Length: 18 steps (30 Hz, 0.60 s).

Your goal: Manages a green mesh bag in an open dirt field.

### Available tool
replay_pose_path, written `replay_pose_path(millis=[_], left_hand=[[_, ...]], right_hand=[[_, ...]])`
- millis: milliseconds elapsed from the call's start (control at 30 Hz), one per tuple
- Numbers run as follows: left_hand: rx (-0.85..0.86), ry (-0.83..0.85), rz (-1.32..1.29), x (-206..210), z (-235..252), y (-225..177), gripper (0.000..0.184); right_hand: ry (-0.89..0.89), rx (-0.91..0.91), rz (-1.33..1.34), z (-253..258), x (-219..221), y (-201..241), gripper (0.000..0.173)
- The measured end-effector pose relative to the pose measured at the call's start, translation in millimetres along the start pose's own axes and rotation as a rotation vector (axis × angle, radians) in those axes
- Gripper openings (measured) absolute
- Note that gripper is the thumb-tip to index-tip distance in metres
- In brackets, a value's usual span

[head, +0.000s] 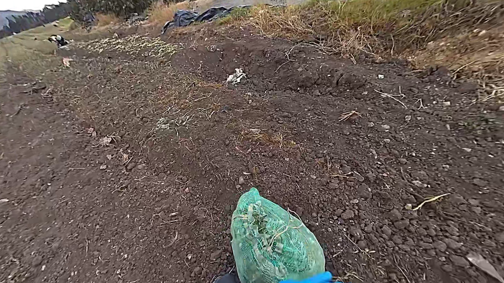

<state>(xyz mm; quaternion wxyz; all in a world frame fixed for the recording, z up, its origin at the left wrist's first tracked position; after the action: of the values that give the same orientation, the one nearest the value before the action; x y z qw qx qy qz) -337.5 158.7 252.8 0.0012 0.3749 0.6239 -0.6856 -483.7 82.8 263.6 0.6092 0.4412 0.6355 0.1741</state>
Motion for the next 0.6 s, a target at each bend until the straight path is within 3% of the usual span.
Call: replay_pose_path(millis=[67,233,367,533,600], left_hand=[[-0.048,-0.089,-0.090,-19,-10,4,0.067],[0.001,-0.404,-0.132,-35,-20,8,0.095],[0.008,-0.523,-0.323,-30,-11,5,0.096],[0.064,-0.579,-0.820,-20,3,17,0.094],[0.088,-0.604,-0.970,-11,11,19,0.103]], right_hand=[[-0.132,0.038,0.103,-11,-24,-12,0.051],[-0.542,0.145,0.368,-47,-44,-55,0.041],[-0.534,0.135,0.499,-41,-21,-55,0.037],[-0.489,-0.011,0.488,-21,-8,-38,0.033],[-0.454,-0.058,0.469,-15,-12,-32,0.034]])
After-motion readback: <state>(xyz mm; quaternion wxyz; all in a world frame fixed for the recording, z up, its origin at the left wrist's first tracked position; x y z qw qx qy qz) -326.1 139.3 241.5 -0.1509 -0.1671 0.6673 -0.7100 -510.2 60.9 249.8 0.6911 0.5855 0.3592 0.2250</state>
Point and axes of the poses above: each hand's wrist, its own z-axis towards the middle knuckle, its own x-axis out of the palm, y = z × x, the point moved 4 cm from there along z, towards the middle knuckle, and after that the axes turned 1 degree about x, right-handed, at the moved point
